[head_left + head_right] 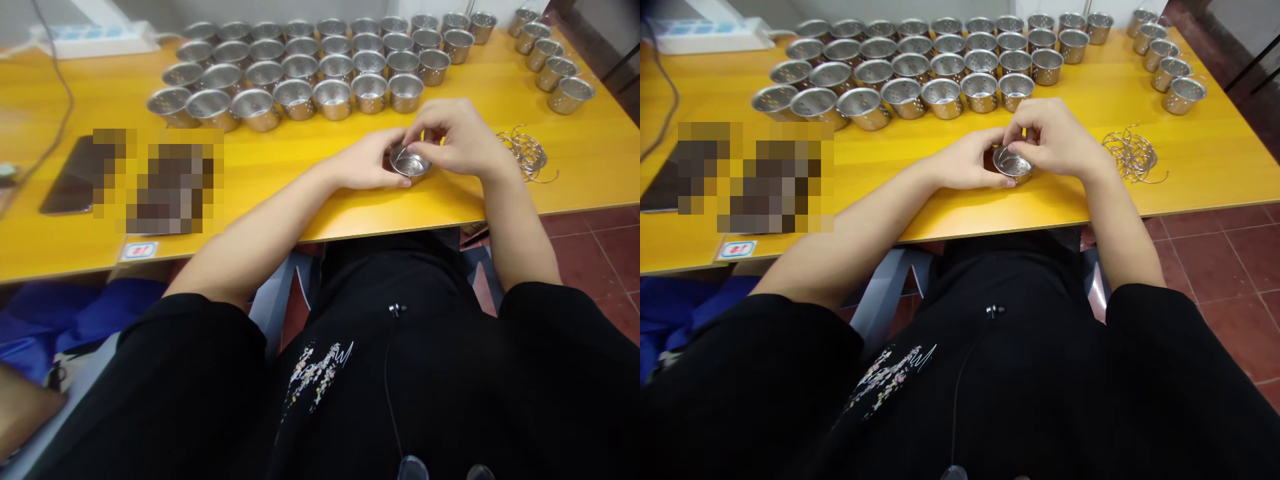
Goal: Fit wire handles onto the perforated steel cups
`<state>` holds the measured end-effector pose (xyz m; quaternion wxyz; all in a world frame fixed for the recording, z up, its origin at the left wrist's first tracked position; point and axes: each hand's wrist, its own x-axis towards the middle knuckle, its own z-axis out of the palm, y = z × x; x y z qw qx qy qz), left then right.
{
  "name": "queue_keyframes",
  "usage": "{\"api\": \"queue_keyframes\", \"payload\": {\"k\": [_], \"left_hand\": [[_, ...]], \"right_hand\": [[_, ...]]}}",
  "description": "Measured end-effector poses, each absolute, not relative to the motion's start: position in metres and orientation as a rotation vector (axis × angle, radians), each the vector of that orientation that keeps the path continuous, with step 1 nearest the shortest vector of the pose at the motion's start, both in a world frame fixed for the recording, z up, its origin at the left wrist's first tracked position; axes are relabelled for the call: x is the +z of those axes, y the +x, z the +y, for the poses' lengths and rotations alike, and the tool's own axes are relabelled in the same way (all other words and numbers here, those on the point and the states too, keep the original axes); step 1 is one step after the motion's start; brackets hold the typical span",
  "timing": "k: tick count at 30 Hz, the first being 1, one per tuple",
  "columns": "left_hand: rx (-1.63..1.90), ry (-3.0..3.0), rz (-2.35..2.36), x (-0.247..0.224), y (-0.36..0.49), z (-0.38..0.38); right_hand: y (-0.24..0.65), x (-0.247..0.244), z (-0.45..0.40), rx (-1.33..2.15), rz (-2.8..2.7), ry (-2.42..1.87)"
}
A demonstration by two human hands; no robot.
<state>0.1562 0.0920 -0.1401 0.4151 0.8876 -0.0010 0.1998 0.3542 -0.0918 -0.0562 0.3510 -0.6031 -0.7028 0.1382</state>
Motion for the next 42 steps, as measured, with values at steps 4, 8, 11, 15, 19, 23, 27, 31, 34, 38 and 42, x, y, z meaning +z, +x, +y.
{"api": "queue_keyframes", "payload": {"k": [4, 8, 11, 15, 19, 23, 27, 31, 34, 38, 42], "left_hand": [[0.581, 2.266, 0.058, -0.146, 0.156, 0.106], [0.690, 2.275, 0.088, -0.155, 0.158, 0.119], [0.707, 2.282, 0.091, -0.158, 0.159, 0.123], [0.689, 2.282, 0.065, -0.152, 0.157, 0.116], [0.619, 2.257, 0.002, -0.142, 0.154, 0.099], [0.549, 2.211, -0.056, -0.138, 0.155, 0.088], [0.509, 2.157, -0.061, -0.142, 0.158, 0.089], [0.547, 2.179, -0.004, -0.148, 0.157, 0.098], [0.582, 2.200, 0.051, -0.149, 0.154, 0.103], [0.624, 2.235, 0.066, -0.145, 0.151, 0.106], [0.601, 2.248, 0.027, -0.139, 0.150, 0.104]], "right_hand": [[0.355, -0.056, -0.092, 0.384, -1.832, -1.572], [0.360, -0.062, -0.086, 0.404, -1.867, -1.572], [0.362, -0.063, -0.085, 0.429, -1.898, -1.547], [0.361, -0.060, -0.089, 0.428, -1.862, -1.540], [0.358, -0.058, -0.091, 0.369, -1.795, -1.573], [0.358, -0.059, -0.090, 0.367, -1.816, -1.575], [0.357, -0.057, -0.091, 0.364, -1.822, -1.606], [0.355, -0.053, -0.093, 0.357, -1.807, -1.625], [0.356, -0.054, -0.093, 0.350, -1.839, -1.595], [0.362, -0.062, -0.090, 0.348, -1.858, -1.578], [0.369, -0.069, -0.087, 0.316, -1.887, -1.539]]}}
